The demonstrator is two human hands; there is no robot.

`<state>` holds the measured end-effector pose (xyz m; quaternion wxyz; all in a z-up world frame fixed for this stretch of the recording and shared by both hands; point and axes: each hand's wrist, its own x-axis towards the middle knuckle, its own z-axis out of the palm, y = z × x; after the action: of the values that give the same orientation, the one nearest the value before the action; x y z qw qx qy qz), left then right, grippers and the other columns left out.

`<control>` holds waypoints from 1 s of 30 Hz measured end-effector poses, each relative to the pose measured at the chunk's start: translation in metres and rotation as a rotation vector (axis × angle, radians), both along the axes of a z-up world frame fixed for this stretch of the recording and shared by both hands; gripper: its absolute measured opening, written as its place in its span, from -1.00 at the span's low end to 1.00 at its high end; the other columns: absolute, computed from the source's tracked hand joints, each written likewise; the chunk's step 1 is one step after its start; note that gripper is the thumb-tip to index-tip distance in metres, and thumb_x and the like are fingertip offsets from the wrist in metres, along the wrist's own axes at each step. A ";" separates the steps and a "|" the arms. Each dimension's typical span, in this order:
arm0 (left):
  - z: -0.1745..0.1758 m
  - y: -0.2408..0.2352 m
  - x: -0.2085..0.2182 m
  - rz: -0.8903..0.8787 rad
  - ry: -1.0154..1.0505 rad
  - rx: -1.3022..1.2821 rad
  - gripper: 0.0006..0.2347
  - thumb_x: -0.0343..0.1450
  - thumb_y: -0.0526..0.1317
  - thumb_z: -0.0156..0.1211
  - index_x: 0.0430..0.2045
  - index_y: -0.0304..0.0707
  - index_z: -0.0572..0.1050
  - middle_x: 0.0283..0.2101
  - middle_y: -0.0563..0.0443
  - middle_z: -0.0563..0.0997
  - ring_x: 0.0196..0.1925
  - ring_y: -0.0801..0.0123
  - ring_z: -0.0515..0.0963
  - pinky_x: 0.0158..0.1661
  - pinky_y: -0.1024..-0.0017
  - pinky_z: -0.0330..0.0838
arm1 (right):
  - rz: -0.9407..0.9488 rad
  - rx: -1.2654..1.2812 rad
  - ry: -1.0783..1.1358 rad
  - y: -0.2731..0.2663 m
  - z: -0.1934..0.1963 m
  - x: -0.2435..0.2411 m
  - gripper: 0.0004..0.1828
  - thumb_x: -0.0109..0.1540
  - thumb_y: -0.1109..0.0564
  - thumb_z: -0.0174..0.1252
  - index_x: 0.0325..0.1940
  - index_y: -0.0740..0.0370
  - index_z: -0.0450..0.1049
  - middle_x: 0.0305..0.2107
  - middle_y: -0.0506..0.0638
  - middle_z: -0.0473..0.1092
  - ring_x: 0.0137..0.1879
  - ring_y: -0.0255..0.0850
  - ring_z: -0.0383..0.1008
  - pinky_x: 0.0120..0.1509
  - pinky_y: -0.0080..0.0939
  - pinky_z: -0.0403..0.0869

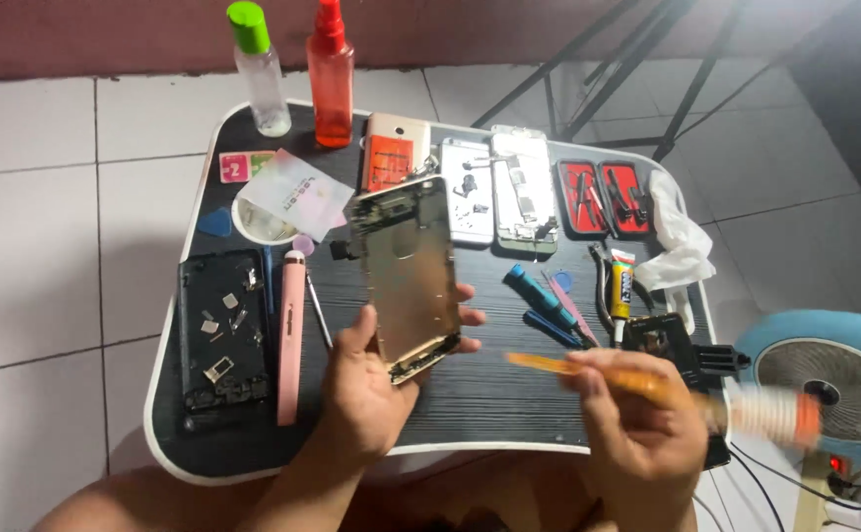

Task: The person cleans the back of a disassembled smartphone using a pink electric cleaning tool. They move the tool along the edges and surface of the phone's back cover while it rests on a workbench.

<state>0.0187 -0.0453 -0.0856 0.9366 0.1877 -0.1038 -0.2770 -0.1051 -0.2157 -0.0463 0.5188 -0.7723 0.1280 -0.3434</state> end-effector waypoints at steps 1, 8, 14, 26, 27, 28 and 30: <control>-0.002 -0.002 -0.003 0.001 0.003 0.002 -0.41 0.49 0.07 -0.11 0.24 -0.53 0.32 0.14 -0.42 0.53 0.10 -0.12 0.59 0.02 0.06 0.53 | 0.001 0.002 0.003 0.009 -0.001 0.001 -0.89 0.28 0.35 0.14 -0.11 0.43 0.41 -0.22 0.25 0.54 -0.18 -0.11 0.64 -0.05 -0.27 0.72; -0.005 -0.007 -0.006 -0.019 -0.224 0.342 -0.33 0.49 0.28 -0.42 0.08 -0.35 0.44 0.00 -0.10 0.59 -0.04 0.31 0.60 -0.08 0.34 0.50 | 0.422 0.211 -0.118 0.027 -0.021 0.015 -0.86 0.28 0.40 0.07 -0.15 0.24 0.38 -0.12 0.33 0.55 0.08 0.15 0.66 0.21 0.11 0.70; 0.000 -0.009 -0.003 -0.037 -0.197 0.370 -0.33 0.47 0.29 -0.41 0.01 -0.36 0.46 -0.16 -0.13 0.60 -0.20 0.31 0.59 -0.16 0.36 0.51 | 0.434 0.260 -0.123 0.016 -0.030 0.016 -0.84 0.25 0.42 0.11 -0.21 0.24 0.36 -0.19 0.31 0.56 -0.01 0.12 0.69 0.14 0.04 0.71; 0.006 -0.006 -0.004 -0.082 -0.120 0.389 -0.29 0.44 0.32 -0.42 -0.02 -0.38 0.48 -0.26 -0.13 0.60 -0.18 0.30 0.59 -0.12 0.36 0.48 | 0.459 -0.109 0.052 0.013 0.000 0.029 -0.84 0.26 0.32 0.14 -0.22 0.14 0.31 -0.21 0.09 0.60 -0.01 -0.04 0.74 0.15 -0.07 0.71; 0.009 -0.007 -0.003 -0.071 -0.132 0.390 -0.29 0.46 0.30 -0.48 -0.02 -0.39 0.47 -0.27 -0.15 0.61 -0.16 0.28 0.60 -0.08 0.34 0.48 | 0.467 -0.175 0.063 0.012 0.007 0.032 -0.85 0.28 0.33 0.12 -0.17 0.13 0.34 -0.19 0.03 0.60 0.01 -0.10 0.73 0.18 -0.13 0.70; 0.005 -0.009 -0.004 -0.075 -0.139 0.387 -0.29 0.46 0.30 -0.48 -0.02 -0.39 0.47 -0.27 -0.15 0.61 -0.16 0.28 0.60 -0.08 0.34 0.48 | 0.461 -0.179 0.058 0.015 0.014 0.028 -0.85 0.28 0.33 0.12 -0.17 0.13 0.34 -0.19 0.03 0.60 0.01 -0.10 0.73 0.18 -0.13 0.70; -0.003 -0.011 -0.004 -0.076 0.038 0.248 -0.34 0.47 0.27 -0.33 0.08 -0.40 0.45 -0.03 -0.24 0.62 -0.15 0.13 0.66 -0.19 0.23 0.58 | 0.496 0.201 -0.059 0.020 0.028 0.026 -0.90 0.39 0.32 -0.07 -0.01 0.28 0.30 -0.15 0.12 0.50 0.10 0.04 0.63 0.43 0.15 0.56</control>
<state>0.0149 -0.0568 -0.0890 0.8969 0.2927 -0.0582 -0.3264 -0.0790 -0.1958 -0.0179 0.6649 -0.7142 -0.0468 -0.2135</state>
